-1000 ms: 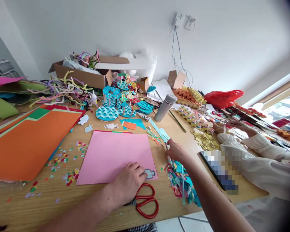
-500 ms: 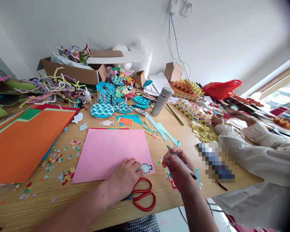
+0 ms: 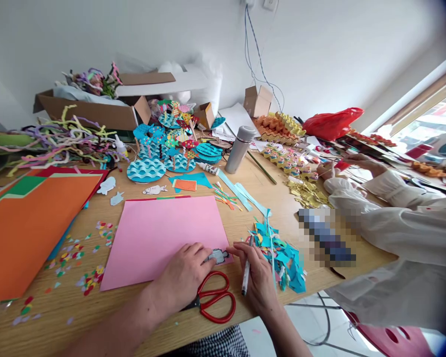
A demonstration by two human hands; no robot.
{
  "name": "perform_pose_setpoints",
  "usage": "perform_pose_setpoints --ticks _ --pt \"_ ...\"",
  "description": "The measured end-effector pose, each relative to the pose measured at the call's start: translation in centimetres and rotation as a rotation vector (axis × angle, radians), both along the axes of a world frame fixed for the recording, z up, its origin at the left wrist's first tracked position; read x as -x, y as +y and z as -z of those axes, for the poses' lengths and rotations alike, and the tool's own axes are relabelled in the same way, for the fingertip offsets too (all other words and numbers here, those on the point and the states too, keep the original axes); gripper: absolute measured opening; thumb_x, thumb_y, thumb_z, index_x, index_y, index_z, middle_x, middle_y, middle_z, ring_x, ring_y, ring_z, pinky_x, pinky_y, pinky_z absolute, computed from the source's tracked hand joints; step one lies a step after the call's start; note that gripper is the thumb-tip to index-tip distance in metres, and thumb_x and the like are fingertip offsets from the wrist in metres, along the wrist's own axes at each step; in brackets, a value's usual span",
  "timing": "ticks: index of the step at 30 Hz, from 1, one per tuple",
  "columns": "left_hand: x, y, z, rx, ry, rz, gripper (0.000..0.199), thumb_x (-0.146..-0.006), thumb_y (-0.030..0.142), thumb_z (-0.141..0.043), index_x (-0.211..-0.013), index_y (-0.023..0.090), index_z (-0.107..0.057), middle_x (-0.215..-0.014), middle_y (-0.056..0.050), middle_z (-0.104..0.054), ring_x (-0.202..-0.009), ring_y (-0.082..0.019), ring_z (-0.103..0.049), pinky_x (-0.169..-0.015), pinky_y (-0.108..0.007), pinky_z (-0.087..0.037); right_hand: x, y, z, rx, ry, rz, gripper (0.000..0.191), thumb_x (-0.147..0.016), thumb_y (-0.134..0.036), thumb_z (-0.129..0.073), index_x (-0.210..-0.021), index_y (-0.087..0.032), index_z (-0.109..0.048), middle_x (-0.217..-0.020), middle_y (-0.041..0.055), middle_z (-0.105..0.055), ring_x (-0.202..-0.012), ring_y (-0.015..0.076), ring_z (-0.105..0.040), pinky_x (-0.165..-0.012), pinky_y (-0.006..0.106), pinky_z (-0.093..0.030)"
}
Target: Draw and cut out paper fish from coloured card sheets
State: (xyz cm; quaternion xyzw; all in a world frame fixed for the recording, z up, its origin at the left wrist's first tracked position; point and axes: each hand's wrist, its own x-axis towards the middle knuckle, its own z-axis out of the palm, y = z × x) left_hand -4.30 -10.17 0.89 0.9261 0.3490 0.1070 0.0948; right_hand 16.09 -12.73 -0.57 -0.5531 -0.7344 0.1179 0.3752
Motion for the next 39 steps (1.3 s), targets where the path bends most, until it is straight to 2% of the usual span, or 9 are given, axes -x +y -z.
perform_pose_setpoints --ticks 7,17,39 --pt "0.14 -0.08 0.07 -0.036 0.009 0.010 0.026 -0.092 0.020 -0.045 -0.114 0.021 -0.059 -0.122 -0.003 -0.059 -0.109 -0.022 -0.048 -0.090 -0.037 -0.041 -0.22 -0.06 -0.04 0.030 -0.066 0.011 0.021 -0.092 -0.012 -0.038 -0.104 -0.022 -0.052 -0.091 0.0034 -0.068 -0.088 0.0206 -0.060 -0.081 0.037 -0.044" --pt "0.00 -0.20 0.10 -0.072 0.023 -0.001 0.025 -0.092 0.019 -0.045 -0.113 0.021 -0.059 -0.123 -0.003 -0.057 -0.108 -0.022 -0.048 -0.090 -0.037 -0.041 0.24 0.24 -0.54 0.020 -0.050 0.036 0.018 -0.093 -0.017 -0.039 -0.101 -0.022 -0.053 -0.083 0.0041 -0.069 -0.083 0.0215 -0.061 -0.075 0.035 -0.045" --pt "-0.08 -0.19 -0.03 -0.069 0.030 0.006 0.026 -0.092 0.019 -0.045 -0.113 0.021 -0.059 -0.119 -0.004 -0.059 -0.109 -0.021 -0.048 -0.089 -0.036 -0.041 0.15 0.27 -0.57 0.029 -0.024 0.060 0.017 -0.094 -0.022 -0.039 -0.100 -0.020 -0.055 -0.081 0.0045 -0.066 -0.080 0.0200 -0.060 -0.073 0.033 -0.047"
